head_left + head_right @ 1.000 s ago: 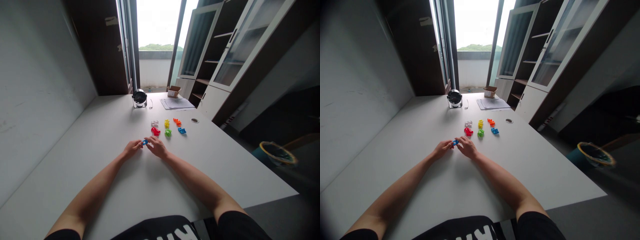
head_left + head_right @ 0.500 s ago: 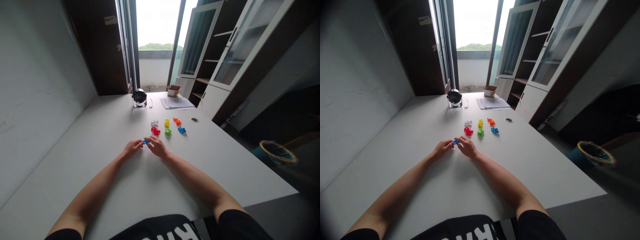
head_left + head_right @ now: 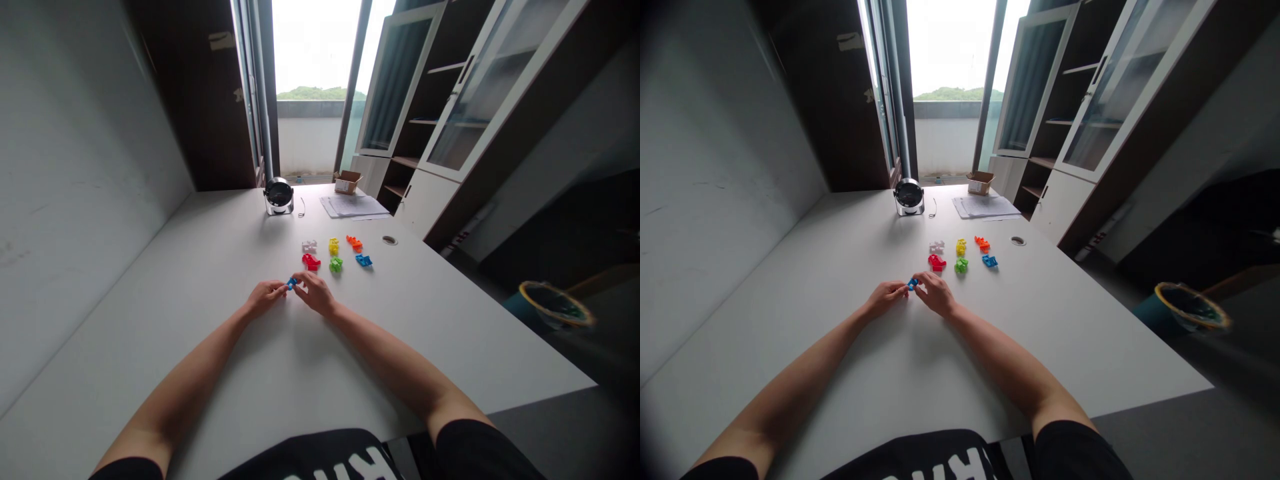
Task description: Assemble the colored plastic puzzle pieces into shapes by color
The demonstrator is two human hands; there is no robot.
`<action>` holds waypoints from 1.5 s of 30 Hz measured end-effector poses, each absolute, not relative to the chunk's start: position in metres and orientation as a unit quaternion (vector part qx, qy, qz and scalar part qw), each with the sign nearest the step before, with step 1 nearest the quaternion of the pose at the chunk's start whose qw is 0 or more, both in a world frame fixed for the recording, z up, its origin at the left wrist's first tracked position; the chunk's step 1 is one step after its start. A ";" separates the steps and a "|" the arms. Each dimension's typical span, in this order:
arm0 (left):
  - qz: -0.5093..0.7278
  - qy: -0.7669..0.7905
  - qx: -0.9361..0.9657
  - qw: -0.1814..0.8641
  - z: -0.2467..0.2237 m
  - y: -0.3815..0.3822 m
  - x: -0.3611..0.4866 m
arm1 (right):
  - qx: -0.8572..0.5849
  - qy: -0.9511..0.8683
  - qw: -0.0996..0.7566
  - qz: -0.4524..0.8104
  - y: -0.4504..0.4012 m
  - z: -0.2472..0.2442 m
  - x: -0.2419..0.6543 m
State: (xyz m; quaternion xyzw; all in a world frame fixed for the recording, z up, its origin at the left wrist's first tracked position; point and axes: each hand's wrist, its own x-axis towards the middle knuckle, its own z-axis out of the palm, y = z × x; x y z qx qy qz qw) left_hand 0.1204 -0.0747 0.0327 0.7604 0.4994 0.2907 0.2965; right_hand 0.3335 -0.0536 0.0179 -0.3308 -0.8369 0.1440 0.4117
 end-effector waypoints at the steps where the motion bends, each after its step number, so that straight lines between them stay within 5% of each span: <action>1: 0.293 0.498 0.760 0.298 0.033 -0.075 0.120 | -0.333 -0.836 0.412 0.141 -0.054 0.018 0.333; 11: 0.305 0.497 0.742 0.331 0.031 -0.075 0.121 | -0.372 -0.811 0.442 0.089 -0.039 0.028 0.350; 19: 0.303 0.490 0.750 0.324 0.026 -0.073 0.118 | -0.560 -0.659 0.502 -0.016 0.018 0.031 0.448; 26: 0.308 0.485 0.754 0.318 0.024 -0.073 0.117 | -0.676 -0.597 0.426 -0.075 0.039 -0.005 0.511; 45: 0.292 0.497 0.758 0.304 0.028 -0.075 0.120 | -0.722 -0.564 0.401 -0.011 0.054 -0.027 0.516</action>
